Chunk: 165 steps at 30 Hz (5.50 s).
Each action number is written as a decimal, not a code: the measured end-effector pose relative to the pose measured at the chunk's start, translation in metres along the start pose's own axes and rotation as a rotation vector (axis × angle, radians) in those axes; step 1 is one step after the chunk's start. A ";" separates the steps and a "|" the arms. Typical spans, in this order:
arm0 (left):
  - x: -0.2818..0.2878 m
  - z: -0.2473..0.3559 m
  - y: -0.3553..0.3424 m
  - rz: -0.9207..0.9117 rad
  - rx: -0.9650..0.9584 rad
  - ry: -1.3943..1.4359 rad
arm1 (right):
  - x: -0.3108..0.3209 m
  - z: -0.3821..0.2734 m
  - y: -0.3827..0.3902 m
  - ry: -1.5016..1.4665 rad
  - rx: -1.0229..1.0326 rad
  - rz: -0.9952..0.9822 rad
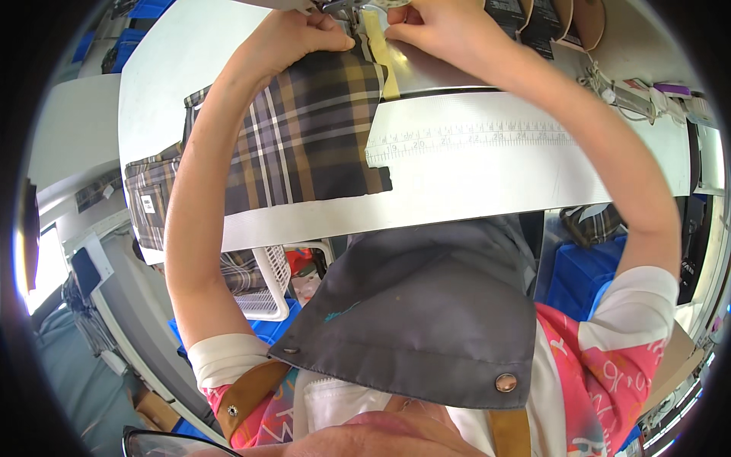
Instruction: Sewing and assembling components of plaid leather or fabric bags using an industrial sewing machine.
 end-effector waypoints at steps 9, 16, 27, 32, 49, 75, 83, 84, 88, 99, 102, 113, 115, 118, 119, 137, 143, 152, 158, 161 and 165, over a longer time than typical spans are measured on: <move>0.001 -0.004 0.001 0.006 0.057 0.030 | -0.020 -0.014 0.026 0.586 0.627 0.183; 0.003 -0.001 0.001 -0.012 0.016 0.004 | -0.025 -0.019 0.026 0.738 0.626 0.263; 0.004 0.009 0.006 0.003 -0.080 0.047 | -0.025 -0.021 0.026 0.805 0.604 0.307; 0.000 0.002 0.000 0.063 -0.119 0.035 | -0.027 -0.022 0.025 0.805 0.600 0.312; 0.001 0.007 -0.003 0.079 -0.217 0.042 | -0.023 -0.020 0.025 0.784 0.608 0.359; 0.004 -0.018 -0.008 0.132 -0.022 -0.018 | -0.028 -0.011 0.022 0.781 0.534 0.387; 0.004 -0.020 -0.011 0.109 -0.015 0.004 | -0.028 -0.012 0.022 0.791 0.538 0.390; 0.004 -0.019 -0.010 0.110 0.008 -0.004 | -0.027 -0.013 0.022 0.789 0.543 0.393; 0.005 -0.019 -0.009 0.097 0.057 0.011 | -0.026 -0.013 0.022 0.792 0.553 0.380; 0.007 0.011 0.001 0.066 -0.110 -0.041 | -0.027 -0.016 0.024 0.746 0.538 0.365; 0.008 0.014 0.003 0.075 -0.098 -0.056 | -0.026 -0.017 0.024 0.750 0.525 0.352; 0.004 -0.011 -0.007 0.144 -0.145 0.080 | -0.026 -0.019 0.022 0.741 0.557 0.367; 0.005 -0.012 -0.010 0.144 -0.129 0.031 | -0.025 -0.019 0.023 0.740 0.552 0.362; 0.006 -0.015 -0.011 0.124 -0.088 0.049 | -0.025 -0.019 0.022 0.740 0.553 0.355; 0.006 -0.016 -0.011 0.113 -0.071 0.070 | -0.025 -0.019 0.022 0.739 0.554 0.353; 0.005 -0.002 -0.012 0.063 -0.222 -0.044 | -0.024 -0.021 0.020 0.789 0.587 0.355; 0.006 -0.015 -0.013 0.090 -0.147 0.037 | -0.021 -0.019 0.018 0.750 0.594 0.342; 0.010 0.001 -0.007 0.096 -0.277 -0.010 | -0.021 -0.012 0.015 0.677 0.581 0.348; 0.014 -0.018 -0.010 0.033 -0.114 -0.125 | -0.019 -0.010 0.013 0.589 0.559 0.314; 0.013 -0.017 -0.010 0.021 -0.098 -0.197 | -0.017 -0.010 0.012 0.581 0.529 0.296; 0.010 -0.012 -0.006 0.051 -0.146 -0.198 | -0.015 -0.010 0.014 0.551 0.551 0.306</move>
Point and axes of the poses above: each hand's wrist, its own y-axis away from the middle knuckle, its own x-axis out of the back of the hand, z = x × y, the point moved 5 cm from there along -y, towards the middle knuckle, and after that the axes turned 3 degrees about y, right-handed, at the moved point
